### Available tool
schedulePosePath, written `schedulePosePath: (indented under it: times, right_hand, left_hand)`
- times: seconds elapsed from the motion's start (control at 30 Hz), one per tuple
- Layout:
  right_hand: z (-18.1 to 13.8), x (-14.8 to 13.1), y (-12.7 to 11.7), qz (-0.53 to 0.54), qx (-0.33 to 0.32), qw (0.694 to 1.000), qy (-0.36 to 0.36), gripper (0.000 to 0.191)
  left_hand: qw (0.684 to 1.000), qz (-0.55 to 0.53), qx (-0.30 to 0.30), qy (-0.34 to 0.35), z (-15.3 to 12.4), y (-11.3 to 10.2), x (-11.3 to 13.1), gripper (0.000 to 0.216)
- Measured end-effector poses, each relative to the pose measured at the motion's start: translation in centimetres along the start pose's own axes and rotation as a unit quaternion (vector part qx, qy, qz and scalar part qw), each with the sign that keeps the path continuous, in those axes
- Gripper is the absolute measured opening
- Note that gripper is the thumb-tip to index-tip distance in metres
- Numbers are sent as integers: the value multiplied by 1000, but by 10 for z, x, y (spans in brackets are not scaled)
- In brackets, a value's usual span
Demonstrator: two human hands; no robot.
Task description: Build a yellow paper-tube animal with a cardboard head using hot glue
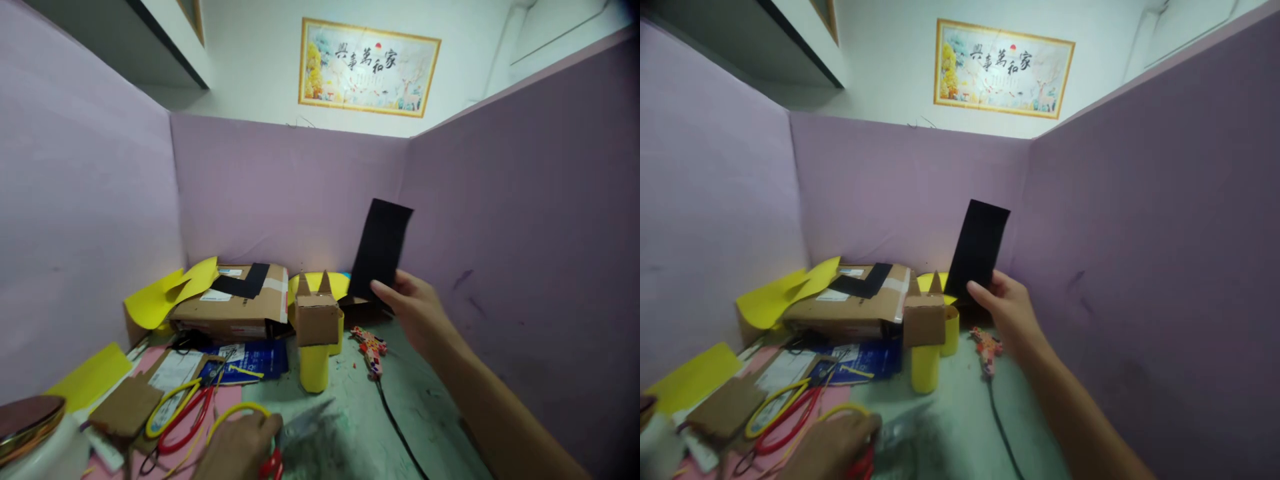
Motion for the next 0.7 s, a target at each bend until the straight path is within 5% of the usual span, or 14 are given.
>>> schedulePosePath:
  times: [0.07,0.17,0.27,0.37,0.43,0.5,0.63,0.7]
  right_hand:
    - [-46,-1,4,-23,-106,992,66,26]
    - [-118,38,31,-29,-312,915,254,27]
    - [-149,95,64,-22,-313,898,308,32]
    - [-141,143,82,-142,-219,924,279,51]
    - [-132,154,85,-249,-215,918,222,59]
    - [-128,149,85,-366,-269,880,141,53]
    - [-122,115,84,-573,-338,746,32,32]
    - [-115,93,97,-580,-322,748,16,33]
  left_hand:
    - [996,-38,44,-73,-7,-21,-20,28]
    - [977,-40,66,-201,-18,-33,-51,26]
    - [962,-38,57,-263,-23,-27,-66,24]
    - [959,-56,46,-274,-22,-17,-63,28]
    - [959,-70,47,-271,-21,-18,-58,31]
    - [958,-79,57,-271,-21,-24,-54,37]
    - [951,-85,73,-288,-21,-37,-50,35]
    - [945,-98,63,-304,-21,-34,-49,30]
Point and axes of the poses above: each hand's wrist, its own z-axis towards the middle knuckle, its own y-axis out of the palm, x = y × z, the point moved 4 cm from there along z, towards the middle knuckle, and after that the axes turned 9 degrees about x, right-handed, at the moved point
